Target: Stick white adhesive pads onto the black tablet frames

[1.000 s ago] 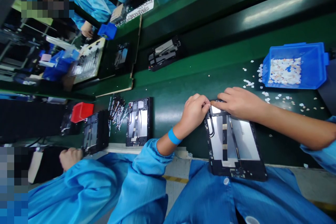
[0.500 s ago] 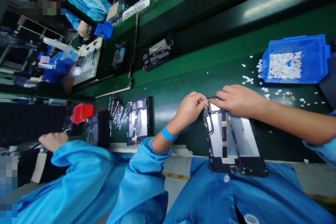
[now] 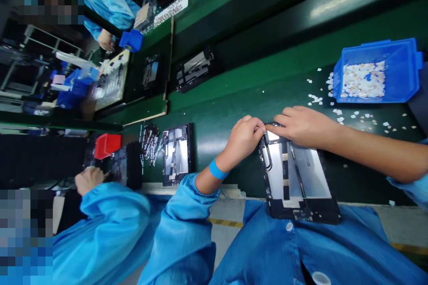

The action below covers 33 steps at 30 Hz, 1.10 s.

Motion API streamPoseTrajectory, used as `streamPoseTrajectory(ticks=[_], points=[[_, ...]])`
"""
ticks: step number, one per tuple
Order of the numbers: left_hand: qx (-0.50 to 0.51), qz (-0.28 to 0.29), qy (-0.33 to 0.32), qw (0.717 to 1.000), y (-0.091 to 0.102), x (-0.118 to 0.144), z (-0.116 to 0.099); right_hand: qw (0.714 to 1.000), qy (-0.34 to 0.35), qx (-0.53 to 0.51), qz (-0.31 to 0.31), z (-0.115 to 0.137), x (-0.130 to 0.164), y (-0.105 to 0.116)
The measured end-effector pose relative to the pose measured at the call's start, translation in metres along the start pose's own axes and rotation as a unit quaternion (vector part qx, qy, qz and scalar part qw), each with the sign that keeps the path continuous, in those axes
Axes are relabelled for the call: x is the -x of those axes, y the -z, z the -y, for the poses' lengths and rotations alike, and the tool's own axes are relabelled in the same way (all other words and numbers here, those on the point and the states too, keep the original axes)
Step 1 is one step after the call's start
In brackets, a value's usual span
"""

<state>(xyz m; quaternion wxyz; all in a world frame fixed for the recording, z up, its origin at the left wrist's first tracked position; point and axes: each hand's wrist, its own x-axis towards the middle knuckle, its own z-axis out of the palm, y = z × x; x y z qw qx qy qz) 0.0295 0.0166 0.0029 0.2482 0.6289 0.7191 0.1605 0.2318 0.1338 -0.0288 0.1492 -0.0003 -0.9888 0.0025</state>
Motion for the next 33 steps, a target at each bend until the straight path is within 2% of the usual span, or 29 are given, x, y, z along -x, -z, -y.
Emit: streamPoseTrajectory(ticks=[7,16,24,28,33], points=[[-0.006,-0.062,-0.005,0.998,-0.014,0.007,0.004,1.0,0.0,-0.003,0.0,0.0,0.0,0.001],[0.181,-0.09,0.083,0.976,-0.024,0.006,0.017,1.0,-0.002,-0.001,0.016,0.001,0.0,0.003],[0.193,-0.084,0.067,0.975,-0.026,0.0,0.019,1.0,0.002,0.023,0.022,0.002,0.001,0.004],[0.164,-0.09,0.052,0.981,-0.024,0.001,0.015,0.999,-0.002,0.034,0.034,0.005,-0.002,0.008],[0.18,-0.08,0.069,0.978,-0.024,-0.001,0.013,0.999,-0.006,0.018,0.048,0.002,-0.006,0.009]])
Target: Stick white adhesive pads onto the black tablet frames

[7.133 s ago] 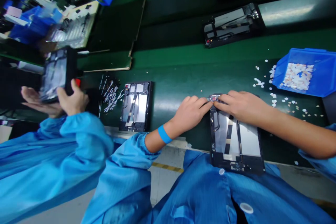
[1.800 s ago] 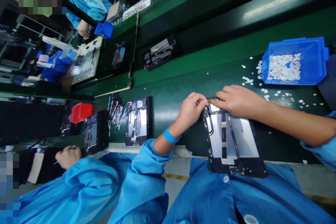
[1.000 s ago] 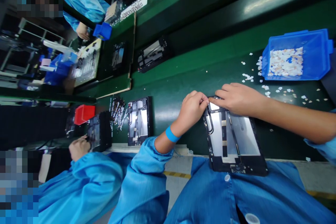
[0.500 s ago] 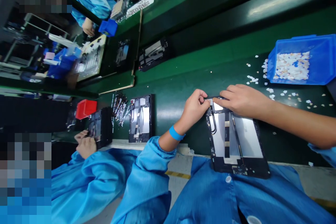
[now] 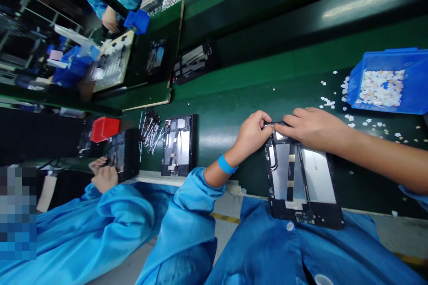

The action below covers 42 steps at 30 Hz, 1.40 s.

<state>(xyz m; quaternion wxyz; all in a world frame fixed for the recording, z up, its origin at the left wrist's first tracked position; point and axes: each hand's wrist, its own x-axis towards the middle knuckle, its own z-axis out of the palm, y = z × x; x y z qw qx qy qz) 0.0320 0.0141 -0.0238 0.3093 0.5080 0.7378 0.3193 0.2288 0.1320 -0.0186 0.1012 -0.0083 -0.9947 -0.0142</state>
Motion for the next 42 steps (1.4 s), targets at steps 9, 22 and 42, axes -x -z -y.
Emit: streamPoseTrajectory(ticks=[9,22,42], points=[[0.068,0.027,0.04,0.996,0.0,-0.008,0.004,0.998,0.001,-0.044,-0.043,-0.01,0.009,-0.013],[-0.022,-0.018,-0.014,0.999,-0.007,-0.01,0.006,0.999,-0.01,-0.015,-0.029,-0.006,0.01,-0.013],[0.119,0.055,0.017,0.991,0.005,-0.01,0.006,1.0,-0.006,0.002,-0.018,-0.005,0.011,-0.012]])
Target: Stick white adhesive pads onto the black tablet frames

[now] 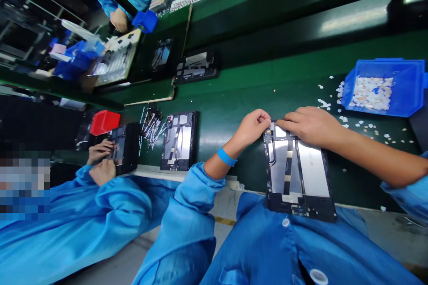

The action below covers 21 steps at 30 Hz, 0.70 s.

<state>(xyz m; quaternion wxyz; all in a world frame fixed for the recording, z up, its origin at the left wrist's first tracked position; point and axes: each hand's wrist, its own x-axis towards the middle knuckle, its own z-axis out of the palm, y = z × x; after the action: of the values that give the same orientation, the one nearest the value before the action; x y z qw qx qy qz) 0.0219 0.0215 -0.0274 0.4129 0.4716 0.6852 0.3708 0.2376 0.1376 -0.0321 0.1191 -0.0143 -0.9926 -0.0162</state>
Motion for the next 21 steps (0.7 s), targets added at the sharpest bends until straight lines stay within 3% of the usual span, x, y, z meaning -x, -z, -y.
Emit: streamPoseTrajectory(ticks=[4,9,21], points=[[0.016,-0.007,0.014,1.0,-0.0004,-0.0002,0.0026,1.0,0.014,0.011,0.014,-0.0002,-0.0037,0.0049],[-0.034,0.01,0.012,0.999,0.0009,-0.0075,-0.0001,0.999,0.027,0.015,0.034,-0.0003,-0.0092,0.0079],[-0.062,0.011,0.004,0.998,0.0019,-0.0083,-0.002,0.999,0.019,0.0,0.03,-0.0017,-0.0075,0.0065]])
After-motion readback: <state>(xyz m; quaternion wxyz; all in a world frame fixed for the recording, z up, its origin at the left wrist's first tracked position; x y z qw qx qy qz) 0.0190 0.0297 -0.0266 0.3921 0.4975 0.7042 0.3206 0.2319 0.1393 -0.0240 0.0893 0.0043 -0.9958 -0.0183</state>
